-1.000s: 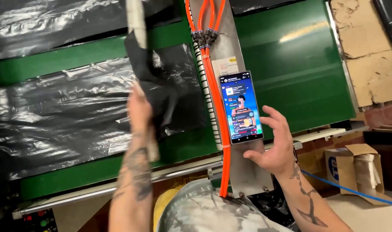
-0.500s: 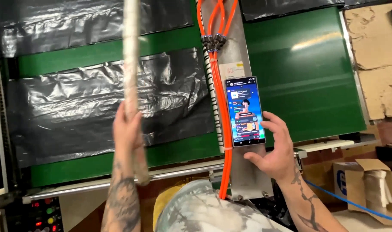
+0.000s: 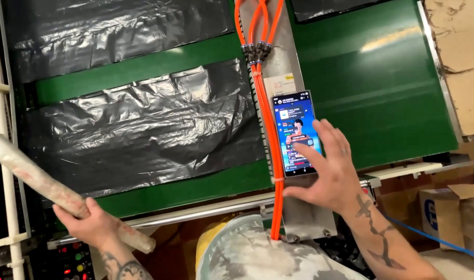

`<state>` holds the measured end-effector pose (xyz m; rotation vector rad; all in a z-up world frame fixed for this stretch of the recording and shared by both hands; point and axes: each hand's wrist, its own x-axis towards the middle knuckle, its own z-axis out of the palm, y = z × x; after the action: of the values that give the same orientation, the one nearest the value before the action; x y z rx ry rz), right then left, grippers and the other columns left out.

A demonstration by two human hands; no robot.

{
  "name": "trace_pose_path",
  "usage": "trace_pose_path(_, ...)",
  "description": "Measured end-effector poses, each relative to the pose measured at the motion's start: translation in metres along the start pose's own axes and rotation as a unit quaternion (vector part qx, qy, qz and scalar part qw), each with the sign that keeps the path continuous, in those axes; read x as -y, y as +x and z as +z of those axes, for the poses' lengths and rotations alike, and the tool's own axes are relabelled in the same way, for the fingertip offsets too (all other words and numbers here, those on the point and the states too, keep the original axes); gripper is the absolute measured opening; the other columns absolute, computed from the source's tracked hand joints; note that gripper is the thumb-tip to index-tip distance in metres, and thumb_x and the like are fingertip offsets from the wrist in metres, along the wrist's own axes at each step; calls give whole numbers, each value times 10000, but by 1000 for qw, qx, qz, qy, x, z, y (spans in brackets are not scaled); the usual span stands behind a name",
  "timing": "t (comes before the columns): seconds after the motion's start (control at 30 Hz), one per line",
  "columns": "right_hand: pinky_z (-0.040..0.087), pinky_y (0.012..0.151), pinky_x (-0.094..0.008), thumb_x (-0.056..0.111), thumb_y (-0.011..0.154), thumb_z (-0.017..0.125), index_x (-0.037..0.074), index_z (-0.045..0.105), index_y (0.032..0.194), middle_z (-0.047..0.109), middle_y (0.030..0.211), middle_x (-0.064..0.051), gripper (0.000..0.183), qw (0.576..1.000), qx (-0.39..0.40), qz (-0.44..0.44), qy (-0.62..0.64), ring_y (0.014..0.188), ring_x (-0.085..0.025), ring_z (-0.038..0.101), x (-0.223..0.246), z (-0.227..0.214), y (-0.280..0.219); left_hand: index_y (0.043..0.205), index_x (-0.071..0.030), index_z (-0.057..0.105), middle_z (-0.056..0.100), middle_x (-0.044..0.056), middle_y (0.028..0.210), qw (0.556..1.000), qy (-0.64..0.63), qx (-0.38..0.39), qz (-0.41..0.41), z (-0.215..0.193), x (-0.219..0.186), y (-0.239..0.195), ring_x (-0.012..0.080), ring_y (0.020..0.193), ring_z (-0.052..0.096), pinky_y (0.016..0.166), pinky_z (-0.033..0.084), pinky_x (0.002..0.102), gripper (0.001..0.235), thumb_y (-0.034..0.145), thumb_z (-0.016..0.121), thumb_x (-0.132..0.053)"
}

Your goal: Using a long stick to guide and flatten plastic bags on a moving conveyor belt to prevent bunching

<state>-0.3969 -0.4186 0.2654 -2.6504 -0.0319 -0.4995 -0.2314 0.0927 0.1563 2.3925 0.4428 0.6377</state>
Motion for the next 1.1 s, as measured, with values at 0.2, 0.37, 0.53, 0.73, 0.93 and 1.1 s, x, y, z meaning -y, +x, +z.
trace_pose_path(0.2,266,1219,-708,739,586,841,139,622,1344,390,1577,-241,991,1000,11,-13,14,1502,-470,364,1,0,5,1489,126,428,547,348,1446,997,56,-11,46,23,7,47,493,1305,534,1070,405,535,647,988,759,-116)
trace_pose_path(0.37,481,1118,-591,709,726,679,40,540,1317,465,1496,-262,903,994,-87,39,63,1412,-438,490,-1,6,-12,1459,54,471,630,296,1241,995,79,47,46,63,-19,77,475,1087,608,880,472,560,601,973,754,-156)
trace_pose_path(0.53,516,1061,-535,702,750,630,32,495,1340,488,1477,-276,903,988,-91,82,92,1368,-424,531,-6,13,-15,1212,-28,596,700,236,1040,990,2,113,82,142,-96,35,471,868,642,720,487,548,437,824,752,-155)
trace_pose_path(0.73,451,1094,-555,810,641,696,14,580,1253,533,1424,-277,1011,986,-107,79,101,1311,-460,558,-13,14,-22,1443,-5,535,721,245,1011,916,20,282,286,226,-180,-91,462,870,720,756,546,617,693,837,773,-241)
trace_pose_path(0.93,458,1084,-535,779,693,674,-23,557,1256,549,1391,-285,986,985,-103,70,118,1291,-456,566,-12,14,-22,1537,-69,429,648,268,1250,888,-83,432,139,203,-192,-78,484,1120,663,940,536,596,727,921,714,-329)
trace_pose_path(1.1,466,1078,-545,783,680,677,-39,563,1238,557,1369,-296,1000,985,-111,70,112,1268,-464,575,-16,16,-25,1518,-36,485,600,300,1365,908,-156,379,93,128,-127,-38,476,1267,563,1059,457,546,761,864,818,-237)
